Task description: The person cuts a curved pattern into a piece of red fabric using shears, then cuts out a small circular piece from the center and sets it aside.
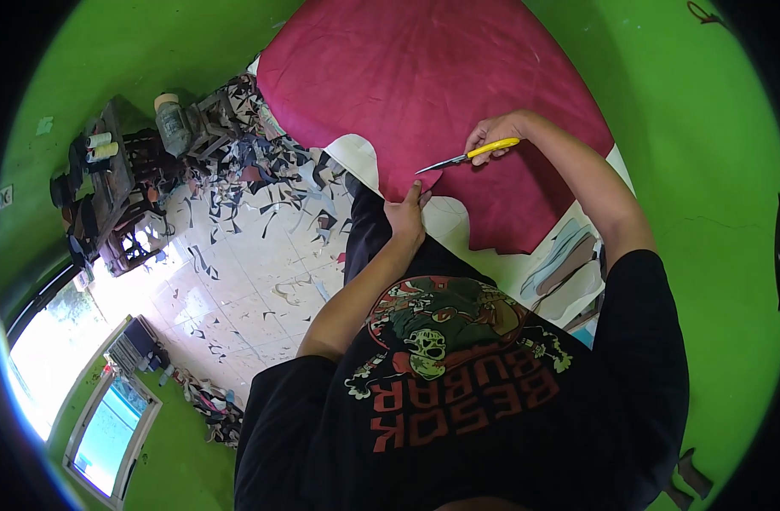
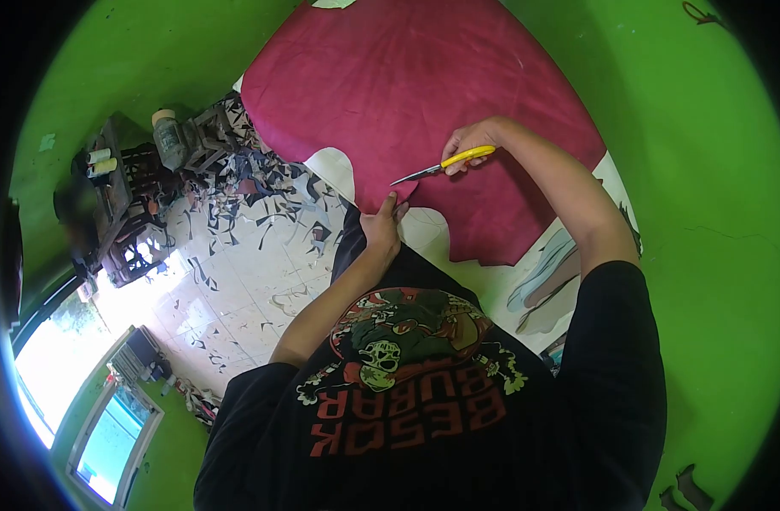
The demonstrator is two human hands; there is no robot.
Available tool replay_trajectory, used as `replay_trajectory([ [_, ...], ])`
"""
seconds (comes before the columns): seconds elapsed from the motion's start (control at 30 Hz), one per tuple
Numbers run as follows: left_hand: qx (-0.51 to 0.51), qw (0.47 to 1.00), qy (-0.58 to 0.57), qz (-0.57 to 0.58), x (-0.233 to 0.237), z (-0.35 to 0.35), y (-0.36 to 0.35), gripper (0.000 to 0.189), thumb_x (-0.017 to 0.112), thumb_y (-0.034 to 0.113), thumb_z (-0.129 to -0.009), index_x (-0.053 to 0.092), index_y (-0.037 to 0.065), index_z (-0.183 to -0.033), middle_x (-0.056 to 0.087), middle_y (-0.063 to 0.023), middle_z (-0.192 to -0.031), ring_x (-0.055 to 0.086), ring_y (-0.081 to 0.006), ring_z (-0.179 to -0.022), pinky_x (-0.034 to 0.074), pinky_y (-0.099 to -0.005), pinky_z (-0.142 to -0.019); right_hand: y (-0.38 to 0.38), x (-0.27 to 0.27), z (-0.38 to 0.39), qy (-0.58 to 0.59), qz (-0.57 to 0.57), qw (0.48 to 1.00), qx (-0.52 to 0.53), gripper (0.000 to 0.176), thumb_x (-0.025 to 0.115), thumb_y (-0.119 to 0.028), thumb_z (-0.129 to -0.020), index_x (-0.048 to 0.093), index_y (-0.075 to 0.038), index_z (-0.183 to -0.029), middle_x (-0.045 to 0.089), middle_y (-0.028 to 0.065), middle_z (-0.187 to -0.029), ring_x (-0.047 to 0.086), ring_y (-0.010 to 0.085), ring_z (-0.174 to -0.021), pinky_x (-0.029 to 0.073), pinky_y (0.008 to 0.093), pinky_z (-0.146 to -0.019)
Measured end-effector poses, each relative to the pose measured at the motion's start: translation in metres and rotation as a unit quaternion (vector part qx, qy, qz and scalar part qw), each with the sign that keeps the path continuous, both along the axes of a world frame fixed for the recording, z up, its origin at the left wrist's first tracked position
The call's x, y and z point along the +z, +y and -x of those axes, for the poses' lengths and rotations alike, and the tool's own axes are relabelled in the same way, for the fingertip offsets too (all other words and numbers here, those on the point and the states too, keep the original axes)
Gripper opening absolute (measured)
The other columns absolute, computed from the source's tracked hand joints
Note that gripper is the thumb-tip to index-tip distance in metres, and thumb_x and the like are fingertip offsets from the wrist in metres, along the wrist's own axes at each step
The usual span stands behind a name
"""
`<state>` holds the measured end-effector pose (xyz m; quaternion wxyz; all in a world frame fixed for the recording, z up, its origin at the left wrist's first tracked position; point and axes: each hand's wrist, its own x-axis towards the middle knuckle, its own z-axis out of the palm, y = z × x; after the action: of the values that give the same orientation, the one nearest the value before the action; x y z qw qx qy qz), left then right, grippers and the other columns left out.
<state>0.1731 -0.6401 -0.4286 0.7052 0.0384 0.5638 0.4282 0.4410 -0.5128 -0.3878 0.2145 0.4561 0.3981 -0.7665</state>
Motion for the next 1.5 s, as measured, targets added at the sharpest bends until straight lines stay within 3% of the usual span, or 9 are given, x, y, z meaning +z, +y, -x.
replay_trajectory([
  [0.3, 0.009, 1.0, -0.018, -0.023, 0.003, -0.001, 0.0, 0.05, 0.069, 0.0, -0.088, 0.044, 0.001, -0.131, 0.058, -0.0128, -0.123, 0.067, -0.0249, -0.098, 0.061, -0.0365, -0.083, 0.007, -0.008, 0.015, 0.024, 0.041, 0.999, 0.011, 0.035, 0.078, -0.028, -0.085, 0.065, -0.007, -0.11, 0.062, -0.0022, -0.077, 0.051, 0.0036, -0.053, 0.038, 0.0195, -0.045],
  [0.37, 0.005, 0.999, -0.024, -0.025, -0.002, 0.001, -0.001, 0.05, 0.069, 0.0, -0.088, 0.044, 0.0, -0.131, 0.058, -0.0134, -0.123, 0.067, -0.0249, -0.099, 0.061, -0.0367, -0.083, 0.005, -0.013, 0.014, 0.046, 0.05, 0.998, 0.007, 0.038, 0.077, -0.037, -0.085, 0.064, -0.009, -0.106, 0.06, -0.0024, -0.074, 0.051, 0.0051, -0.05, 0.037, 0.0211, -0.042],
  [0.6, -0.027, 0.998, 0.003, -0.052, 0.007, 0.003, 0.001, 0.053, 0.069, -0.002, -0.087, 0.041, -0.001, -0.132, 0.058, -0.0145, -0.123, 0.066, -0.0254, -0.101, 0.06, -0.0365, -0.086, 0.011, -0.004, 0.026, 0.033, 0.057, 0.997, 0.029, 0.037, 0.078, -0.032, -0.086, 0.061, -0.009, -0.11, 0.062, -0.003, -0.078, 0.05, 0.0029, -0.052, 0.037, 0.0193, -0.044],
  [0.73, -0.016, 0.998, 0.004, -0.054, 0.011, 0.003, 0.001, 0.055, 0.07, -0.006, -0.085, 0.043, -0.002, -0.133, 0.058, -0.0127, -0.122, 0.066, -0.0214, -0.098, 0.06, -0.0304, -0.078, 0.019, -0.005, 0.028, 0.031, 0.048, 0.996, 0.071, 0.039, 0.079, -0.033, -0.085, 0.06, -0.009, -0.108, 0.061, -0.0039, -0.077, 0.049, 0.0026, -0.052, 0.037, 0.0197, -0.044],
  [1.0, -0.056, 0.993, 0.048, -0.093, -0.003, 0.006, -0.004, 0.059, 0.077, 0.006, -0.083, 0.045, -0.002, -0.133, 0.058, -0.0116, -0.125, 0.058, -0.0216, -0.112, 0.044, -0.033, -0.101, 0.024, -0.005, 0.03, 0.039, 0.017, 0.993, 0.113, 0.041, 0.079, -0.034, -0.084, 0.061, -0.007, -0.11, 0.06, -0.003, -0.076, 0.048, 0.003, -0.051, 0.037, 0.0207, -0.044],
  [1.13, -0.066, 0.988, 0.075, -0.12, -0.002, 0.006, -0.004, 0.06, 0.074, 0.001, -0.084, 0.042, 0.0, -0.135, 0.056, -0.0122, -0.127, 0.061, -0.0219, -0.111, 0.052, -0.0343, -0.096, 0.03, -0.014, 0.031, 0.054, 0.046, 0.99, 0.12, 0.043, 0.081, -0.03, -0.083, 0.061, -0.005, -0.112, 0.06, -0.0019, -0.075, 0.047, 0.0034, -0.05, 0.037, 0.0208, -0.043],
  [1.4, -0.113, 0.968, 0.17, -0.148, 0.027, 0.008, 0.003, 0.076, 0.078, 0.004, -0.081, 0.034, -0.003, -0.143, 0.05, -0.0151, -0.137, 0.05, -0.0243, -0.125, 0.039, -0.035, -0.108, 0.038, -0.026, 0.031, 0.069, 0.086, 0.985, 0.134, 0.047, 0.084, -0.03, -0.08, 0.062, -0.004, -0.112, 0.06, -0.0021, -0.077, 0.05, 0.0039, -0.053, 0.039, 0.0212, -0.044],
  [1.5, -0.138, 0.949, 0.217, -0.185, 0.018, 0.009, 0.002, 0.079, 0.079, 0.005, -0.08, 0.033, -0.004, -0.144, 0.049, -0.0157, -0.138, 0.049, -0.0249, -0.126, 0.036, -0.0347, -0.11, 0.038, -0.017, 0.035, 0.083, 0.034, 0.984, 0.151, 0.041, 0.081, -0.034, -0.083, 0.061, -0.006, -0.106, 0.058, -0.0005, -0.074, 0.048, 0.0043, -0.047, 0.037, 0.021, -0.04],
])
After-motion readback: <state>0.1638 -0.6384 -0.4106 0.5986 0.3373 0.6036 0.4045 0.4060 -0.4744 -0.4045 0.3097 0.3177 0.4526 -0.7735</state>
